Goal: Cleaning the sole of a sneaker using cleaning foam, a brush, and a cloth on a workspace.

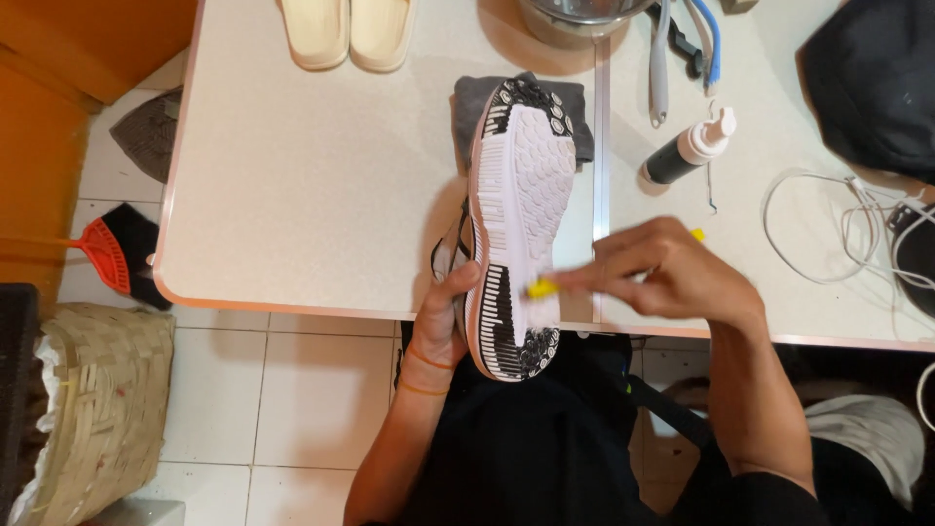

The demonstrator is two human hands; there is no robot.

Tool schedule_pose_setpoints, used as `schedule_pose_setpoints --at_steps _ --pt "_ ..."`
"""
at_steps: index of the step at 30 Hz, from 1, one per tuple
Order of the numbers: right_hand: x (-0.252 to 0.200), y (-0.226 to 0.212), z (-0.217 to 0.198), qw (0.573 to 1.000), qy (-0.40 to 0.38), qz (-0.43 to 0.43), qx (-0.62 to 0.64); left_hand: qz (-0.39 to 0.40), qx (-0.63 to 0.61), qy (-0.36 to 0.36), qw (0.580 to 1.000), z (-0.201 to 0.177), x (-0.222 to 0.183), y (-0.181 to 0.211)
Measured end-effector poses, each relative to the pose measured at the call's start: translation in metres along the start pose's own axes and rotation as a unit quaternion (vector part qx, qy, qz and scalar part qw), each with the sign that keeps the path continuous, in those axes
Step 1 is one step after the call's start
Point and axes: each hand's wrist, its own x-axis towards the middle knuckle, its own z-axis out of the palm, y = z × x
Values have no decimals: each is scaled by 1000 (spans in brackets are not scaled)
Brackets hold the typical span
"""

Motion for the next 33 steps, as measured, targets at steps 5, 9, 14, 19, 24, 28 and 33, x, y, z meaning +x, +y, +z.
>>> schedule_pose_setpoints --at_steps 5,9,14,19,24,28,33 --pt "5 -5 -2 999 41 14 -33 21 15 -10 1000 21 -3 4" --pt "1 -13 -2 998 36 18 -44 52 32 -11 998 28 -7 -3" --pt "-6 -13 -1 993 79 17 -82 46 12 -23 999 24 -4 -13" --pt "-6 -11 -3 985 126 38 -110 58 10 -32 998 10 -6 -18" --pt "-3 -8 -8 996 36 38 -78 70 19 -17 997 11 -4 -8" --pt "3 -17 -8 996 32 24 -85 71 8 -22 997 4 -1 -13" --pt "5 -6 -18 991 68 28 -114 48 -8 -15 999 -2 -2 -22"
